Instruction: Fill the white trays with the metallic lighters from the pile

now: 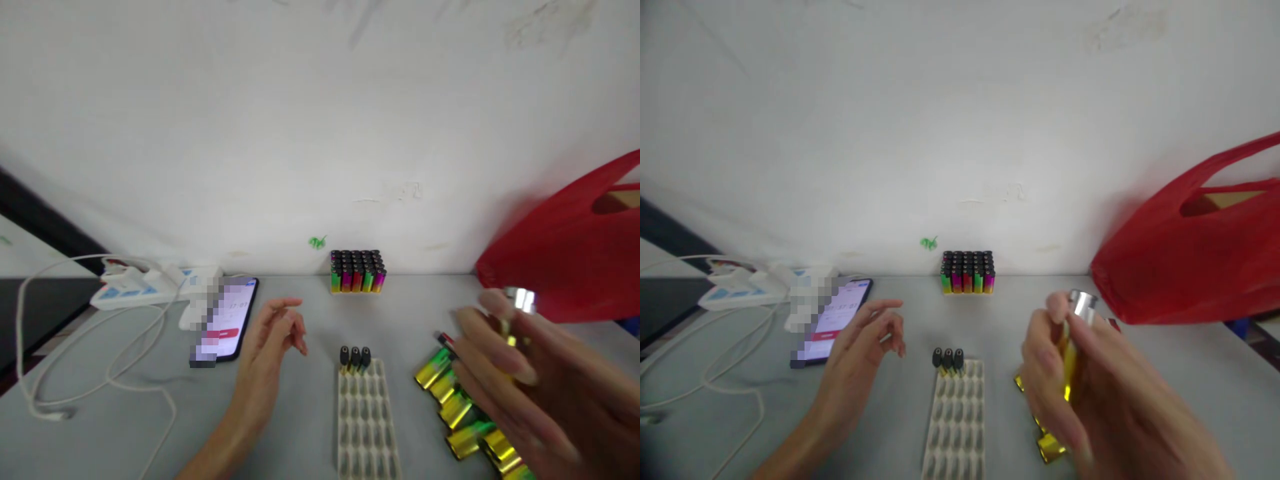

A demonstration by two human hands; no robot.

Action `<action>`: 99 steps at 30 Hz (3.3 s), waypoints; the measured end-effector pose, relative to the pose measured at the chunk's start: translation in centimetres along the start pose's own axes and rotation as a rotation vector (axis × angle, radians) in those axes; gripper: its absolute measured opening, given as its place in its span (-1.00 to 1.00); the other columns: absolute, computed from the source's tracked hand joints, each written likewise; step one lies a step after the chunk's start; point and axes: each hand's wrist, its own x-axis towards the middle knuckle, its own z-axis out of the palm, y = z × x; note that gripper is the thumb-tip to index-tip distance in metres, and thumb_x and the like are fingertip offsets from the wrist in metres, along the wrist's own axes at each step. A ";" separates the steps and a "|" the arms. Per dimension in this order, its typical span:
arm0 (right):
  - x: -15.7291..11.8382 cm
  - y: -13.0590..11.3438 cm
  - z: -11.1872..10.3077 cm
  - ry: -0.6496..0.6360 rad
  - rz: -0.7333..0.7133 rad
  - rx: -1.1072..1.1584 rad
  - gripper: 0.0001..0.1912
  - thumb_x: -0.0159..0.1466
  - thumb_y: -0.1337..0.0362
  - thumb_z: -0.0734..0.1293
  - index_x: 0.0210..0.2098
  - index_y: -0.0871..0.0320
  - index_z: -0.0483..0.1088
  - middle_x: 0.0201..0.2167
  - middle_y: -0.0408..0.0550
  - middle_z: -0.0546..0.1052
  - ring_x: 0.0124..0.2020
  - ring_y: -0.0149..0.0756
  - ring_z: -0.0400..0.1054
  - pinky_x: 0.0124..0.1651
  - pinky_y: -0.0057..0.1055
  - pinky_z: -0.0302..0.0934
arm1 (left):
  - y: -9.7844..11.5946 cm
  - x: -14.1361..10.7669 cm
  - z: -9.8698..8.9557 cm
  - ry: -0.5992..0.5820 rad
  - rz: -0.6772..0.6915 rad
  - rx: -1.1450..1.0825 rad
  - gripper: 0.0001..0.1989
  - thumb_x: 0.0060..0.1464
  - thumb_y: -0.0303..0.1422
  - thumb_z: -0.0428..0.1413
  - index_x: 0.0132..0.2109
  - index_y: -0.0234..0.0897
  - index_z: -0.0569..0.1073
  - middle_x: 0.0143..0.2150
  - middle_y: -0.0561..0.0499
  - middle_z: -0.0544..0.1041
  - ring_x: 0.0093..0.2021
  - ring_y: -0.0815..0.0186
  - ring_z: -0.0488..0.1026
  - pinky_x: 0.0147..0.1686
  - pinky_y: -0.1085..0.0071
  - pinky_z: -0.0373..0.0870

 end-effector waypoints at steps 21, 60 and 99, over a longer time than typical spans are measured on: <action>6.6 4.3 3.8 -0.074 0.241 0.233 -0.50 0.42 -0.02 0.51 -0.48 0.12 0.34 -0.61 -0.43 -0.04 -0.67 -0.55 -0.28 -0.60 -0.47 -0.22 | 0.0 -0.5 0.5 -0.020 -0.071 0.000 -0.47 -0.15 -0.42 0.65 -0.04 -0.18 0.63 -0.18 0.07 0.63 -0.19 0.33 0.55 -0.09 0.43 0.60; 6.3 5.3 3.6 -0.116 0.312 0.283 -0.40 0.37 0.00 0.52 -0.57 0.06 0.15 -0.65 -0.42 -0.05 -0.63 -0.52 -0.31 -0.62 -0.50 -0.23 | -0.6 -0.5 -0.2 -0.107 -0.072 0.320 -0.71 0.02 -0.10 0.57 -0.24 -0.15 0.75 -0.44 0.03 0.67 -0.34 0.17 0.59 -0.17 0.29 0.50; 6.2 6.2 3.8 -0.042 0.277 0.215 -0.44 0.26 -0.06 0.61 -0.52 0.09 0.27 -0.62 -0.45 -0.07 -0.61 -0.53 -0.36 -0.61 -0.53 -0.25 | -2.2 -2.2 0.8 -0.462 -0.126 0.475 -0.44 0.15 -0.38 0.35 0.28 -0.05 0.53 0.06 -0.01 0.76 0.10 0.08 0.70 0.20 0.15 0.51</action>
